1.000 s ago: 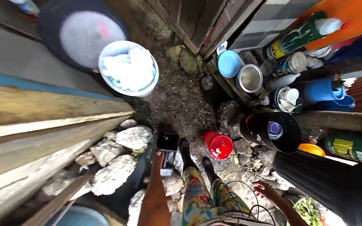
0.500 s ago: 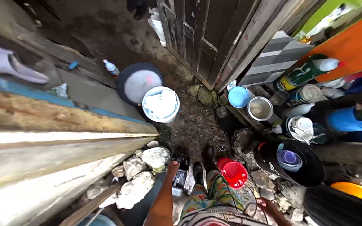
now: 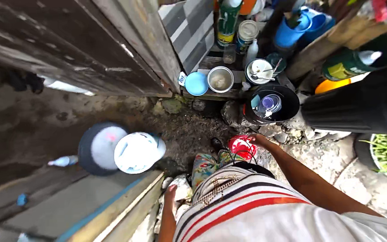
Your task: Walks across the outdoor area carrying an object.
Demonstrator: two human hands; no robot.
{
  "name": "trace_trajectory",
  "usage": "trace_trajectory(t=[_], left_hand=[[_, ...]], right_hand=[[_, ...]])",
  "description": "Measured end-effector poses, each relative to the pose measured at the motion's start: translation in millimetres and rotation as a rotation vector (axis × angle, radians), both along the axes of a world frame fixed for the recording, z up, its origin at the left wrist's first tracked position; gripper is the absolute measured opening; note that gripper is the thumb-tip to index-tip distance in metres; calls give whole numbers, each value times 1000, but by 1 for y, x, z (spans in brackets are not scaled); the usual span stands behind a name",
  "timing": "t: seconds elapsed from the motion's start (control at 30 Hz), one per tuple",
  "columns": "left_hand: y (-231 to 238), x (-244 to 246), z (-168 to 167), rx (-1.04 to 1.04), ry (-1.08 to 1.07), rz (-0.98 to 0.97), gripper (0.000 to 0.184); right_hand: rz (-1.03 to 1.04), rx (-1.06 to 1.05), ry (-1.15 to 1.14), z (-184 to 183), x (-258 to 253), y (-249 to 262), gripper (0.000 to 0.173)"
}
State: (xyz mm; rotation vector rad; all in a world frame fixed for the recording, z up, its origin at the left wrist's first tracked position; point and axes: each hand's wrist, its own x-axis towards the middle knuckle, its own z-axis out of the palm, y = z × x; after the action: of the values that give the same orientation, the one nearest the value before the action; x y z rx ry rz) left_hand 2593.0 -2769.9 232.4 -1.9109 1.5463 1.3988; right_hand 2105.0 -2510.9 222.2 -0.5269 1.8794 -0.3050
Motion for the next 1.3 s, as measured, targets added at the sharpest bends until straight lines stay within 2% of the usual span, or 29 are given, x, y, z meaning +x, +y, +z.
trace_trajectory(t=[0.2, 0.3, 0.43, 0.57, 0.77, 0.9, 1.1, 1.2, 1.3], left_hand=[[-62, -43, 8, 46, -43, -111, 39], [-98, -73, 6, 73, -12, -224, 39], [-155, -114, 2, 108, 23, -349, 39], [-225, -151, -5, 112, 65, -457, 40], [-302, -207, 7, 48, 76, -619, 42], [-321, -230, -5, 67, 43, -747, 42], [-307, -267, -10, 146, -19, -937, 40], [-305, -288, -14, 151, 31, -1010, 38], [-303, -308, -11, 130, 77, -1033, 36]], right_hand=[[-218, 82, -7, -12, 6, 32, 40], [-374, 187, -31, -12, 26, 51, 39], [-576, 225, -51, -13, 65, 63, 39], [-745, 215, -76, 3, 105, 32, 40], [-719, 115, -99, 36, 149, -31, 39], [-804, 115, -114, 37, 179, -42, 37], [-1038, 190, -141, 28, 235, -20, 38], [-1209, 232, -189, 28, 266, -16, 38], [-1230, 243, -221, 15, 301, -13, 37]])
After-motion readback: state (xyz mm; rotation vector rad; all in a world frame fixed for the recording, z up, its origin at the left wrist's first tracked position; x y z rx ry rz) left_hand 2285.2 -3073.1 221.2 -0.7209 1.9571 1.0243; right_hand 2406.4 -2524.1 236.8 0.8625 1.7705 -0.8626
